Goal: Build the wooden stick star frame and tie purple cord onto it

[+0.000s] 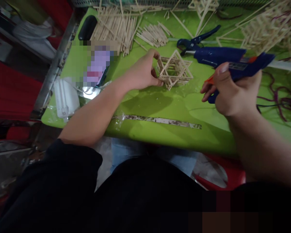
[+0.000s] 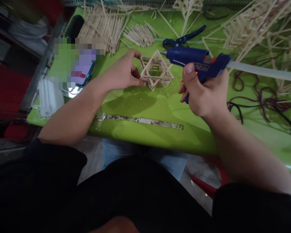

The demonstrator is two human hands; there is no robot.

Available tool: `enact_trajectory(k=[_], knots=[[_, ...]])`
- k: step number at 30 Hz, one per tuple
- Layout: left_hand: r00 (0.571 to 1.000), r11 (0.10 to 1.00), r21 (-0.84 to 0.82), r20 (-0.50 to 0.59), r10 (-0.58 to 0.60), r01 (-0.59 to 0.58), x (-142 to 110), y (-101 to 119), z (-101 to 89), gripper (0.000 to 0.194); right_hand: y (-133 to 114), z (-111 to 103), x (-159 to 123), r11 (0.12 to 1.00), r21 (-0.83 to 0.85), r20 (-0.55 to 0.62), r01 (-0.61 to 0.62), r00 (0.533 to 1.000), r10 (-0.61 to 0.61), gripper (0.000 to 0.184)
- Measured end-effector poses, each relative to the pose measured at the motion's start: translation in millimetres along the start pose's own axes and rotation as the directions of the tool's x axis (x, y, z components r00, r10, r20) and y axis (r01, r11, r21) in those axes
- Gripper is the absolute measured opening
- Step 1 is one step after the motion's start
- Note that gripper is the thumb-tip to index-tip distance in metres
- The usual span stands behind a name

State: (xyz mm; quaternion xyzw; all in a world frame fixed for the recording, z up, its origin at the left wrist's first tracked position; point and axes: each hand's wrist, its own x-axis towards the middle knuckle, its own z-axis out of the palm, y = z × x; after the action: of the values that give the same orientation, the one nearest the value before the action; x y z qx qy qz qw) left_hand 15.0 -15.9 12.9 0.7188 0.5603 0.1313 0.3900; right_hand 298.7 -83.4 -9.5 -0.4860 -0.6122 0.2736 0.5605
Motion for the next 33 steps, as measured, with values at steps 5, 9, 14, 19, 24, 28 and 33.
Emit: enact_trajectory(k=[5, 9, 14, 19, 24, 28, 33], knots=[[1.0, 0.998, -0.054, -0.017, -0.016, 0.015, -3, 6, 4.3, 0.092, 8, 2, 5, 0.999, 0.032, -0.052, 0.043, 0.998, -0.041, 0.075], [0.998, 0.995, -0.086, -0.043, -0.053, 0.049, -5, 13, 12.3, 0.09, 12, 3, 8, 0.996, 0.081, -0.07, 0.043, 0.997, -0.037, 0.076], [0.996, 0.995, -0.058, -0.028, -0.082, 0.08, -12, 23, 17.9, 0.094, 9, 1, 7, 0.997, 0.056, 0.009, 0.048, 0.999, -0.049, 0.072], [0.998, 0.998, -0.029, -0.042, -0.052, 0.051, -18, 26, 23.6, 0.094, 5, -1, 4, 0.997, 0.069, 0.092, -0.024, 0.996, 0.017, 0.07], [0.996, 1.0, -0.024, -0.094, -0.001, -0.002, -20, 26, 28.1, 0.092, 0, -1, 0, 0.998, 0.025, 0.154, -0.056, 0.987, 0.052, 0.07], [0.994, 0.999, -0.001, -0.106, 0.034, -0.034, -24, 27, 26.0, 0.091, -4, -2, -1, 0.999, 0.024, 0.148, -0.039, 0.988, 0.035, 0.069], [0.989, 0.992, -0.022, -0.081, 0.122, -0.124, -24, 22, 23.3, 0.091, -6, -4, -1, 0.998, 0.04, 0.164, -0.049, 0.986, 0.042, 0.067]])
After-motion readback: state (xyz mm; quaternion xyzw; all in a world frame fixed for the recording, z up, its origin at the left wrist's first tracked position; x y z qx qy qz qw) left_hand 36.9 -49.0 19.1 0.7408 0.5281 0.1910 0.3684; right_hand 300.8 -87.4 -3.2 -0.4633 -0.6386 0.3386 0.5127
